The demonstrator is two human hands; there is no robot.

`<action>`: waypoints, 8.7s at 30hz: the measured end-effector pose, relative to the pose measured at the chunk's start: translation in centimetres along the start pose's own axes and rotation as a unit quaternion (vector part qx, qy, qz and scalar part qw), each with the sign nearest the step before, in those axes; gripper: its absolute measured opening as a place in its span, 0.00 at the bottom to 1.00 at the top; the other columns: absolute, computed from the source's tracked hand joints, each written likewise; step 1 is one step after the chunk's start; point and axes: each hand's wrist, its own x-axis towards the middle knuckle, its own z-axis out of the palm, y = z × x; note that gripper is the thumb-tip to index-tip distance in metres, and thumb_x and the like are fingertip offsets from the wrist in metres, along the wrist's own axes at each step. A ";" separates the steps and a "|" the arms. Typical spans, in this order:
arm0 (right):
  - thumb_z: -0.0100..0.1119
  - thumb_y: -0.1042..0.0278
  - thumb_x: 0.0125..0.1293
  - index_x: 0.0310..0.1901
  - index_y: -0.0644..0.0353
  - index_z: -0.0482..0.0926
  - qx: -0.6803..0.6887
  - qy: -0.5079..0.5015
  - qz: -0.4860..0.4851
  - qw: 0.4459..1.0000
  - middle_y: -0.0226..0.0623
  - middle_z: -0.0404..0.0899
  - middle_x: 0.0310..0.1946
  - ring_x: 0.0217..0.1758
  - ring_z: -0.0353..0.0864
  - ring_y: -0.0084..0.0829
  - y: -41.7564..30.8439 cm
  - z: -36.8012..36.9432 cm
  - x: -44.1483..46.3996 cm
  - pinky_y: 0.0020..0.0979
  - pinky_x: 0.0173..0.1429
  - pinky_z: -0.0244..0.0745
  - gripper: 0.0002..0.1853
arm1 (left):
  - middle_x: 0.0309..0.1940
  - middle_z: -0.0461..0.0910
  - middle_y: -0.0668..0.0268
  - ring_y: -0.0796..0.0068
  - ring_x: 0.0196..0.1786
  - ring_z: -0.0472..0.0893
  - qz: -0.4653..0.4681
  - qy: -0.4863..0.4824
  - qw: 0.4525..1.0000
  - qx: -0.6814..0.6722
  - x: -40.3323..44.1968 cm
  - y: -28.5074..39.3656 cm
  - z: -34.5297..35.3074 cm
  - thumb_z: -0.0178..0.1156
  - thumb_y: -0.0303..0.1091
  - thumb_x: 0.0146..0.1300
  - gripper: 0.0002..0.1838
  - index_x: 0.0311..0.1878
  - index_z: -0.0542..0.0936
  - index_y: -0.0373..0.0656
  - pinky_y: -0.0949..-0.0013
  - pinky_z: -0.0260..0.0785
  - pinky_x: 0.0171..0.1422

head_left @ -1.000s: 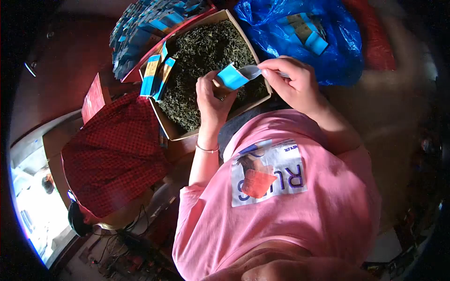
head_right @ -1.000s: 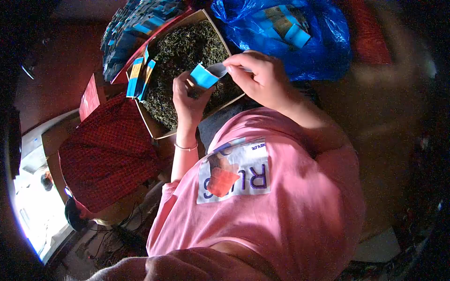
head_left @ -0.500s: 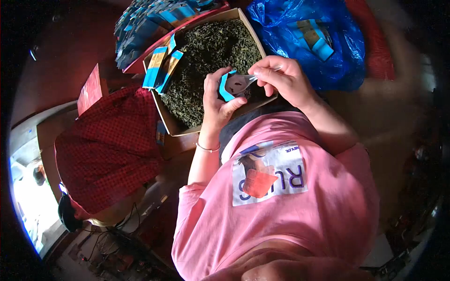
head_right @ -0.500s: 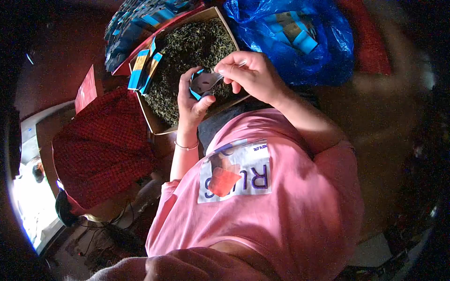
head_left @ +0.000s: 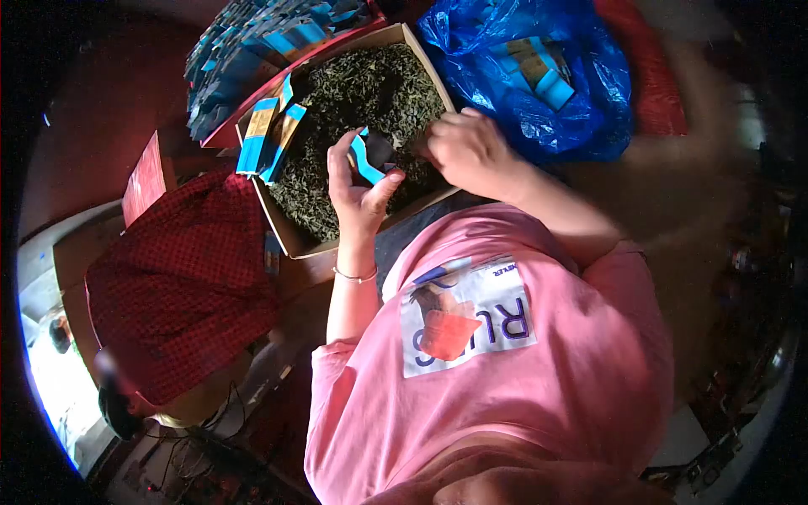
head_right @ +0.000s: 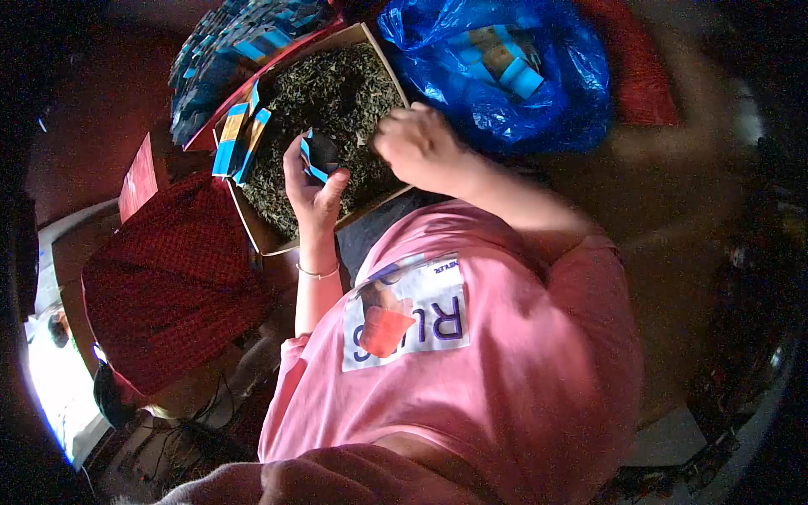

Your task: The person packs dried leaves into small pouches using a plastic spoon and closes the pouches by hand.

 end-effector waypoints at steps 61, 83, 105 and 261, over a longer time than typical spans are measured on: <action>0.65 0.67 0.71 0.45 0.62 0.88 0.308 -0.230 0.112 0.916 0.52 0.89 0.38 0.41 0.91 0.48 -1.4 -1.4 3.0 0.44 0.46 0.83 0.09 | 0.52 0.81 0.59 0.60 0.55 0.79 -0.008 0.045 0.996 0.082 0.2 0.1 0.3 0.85 0.44 0.51 0.43 0.69 0.77 0.38 0.60 0.71 0.65; 0.61 0.66 0.79 0.51 0.65 0.88 0.483 -0.083 0.276 0.827 0.32 0.87 0.35 0.31 0.82 0.18 0.9 -5.2 3.1 0.22 0.36 0.78 0.11 | 0.50 0.83 0.56 0.52 0.52 0.79 0.012 -0.068 0.975 0.210 0.8 1.7 1.0 0.84 0.44 0.50 0.40 0.65 0.80 0.41 0.54 0.72 0.61; 0.67 0.70 0.69 0.44 0.58 0.85 0.215 0.023 0.132 0.967 0.42 0.86 0.36 0.39 0.88 0.48 -0.5 -0.9 0.5 0.44 0.41 0.82 0.05 | 0.50 0.84 0.56 0.50 0.52 0.81 -0.026 -0.094 0.958 0.269 0.8 1.3 1.4 0.84 0.35 0.49 0.36 0.63 0.81 0.43 0.53 0.75 0.61; 0.73 0.78 0.63 0.53 0.58 0.87 0.112 -0.029 -0.054 0.992 0.38 0.84 0.36 0.37 0.85 0.42 -3.9 -4.9 2.9 0.38 0.40 0.81 0.16 | 0.57 0.78 0.53 0.48 0.57 0.79 0.072 0.003 0.957 0.280 -0.4 2.7 1.4 0.77 0.28 0.51 0.44 0.74 0.70 0.42 0.54 0.76 0.62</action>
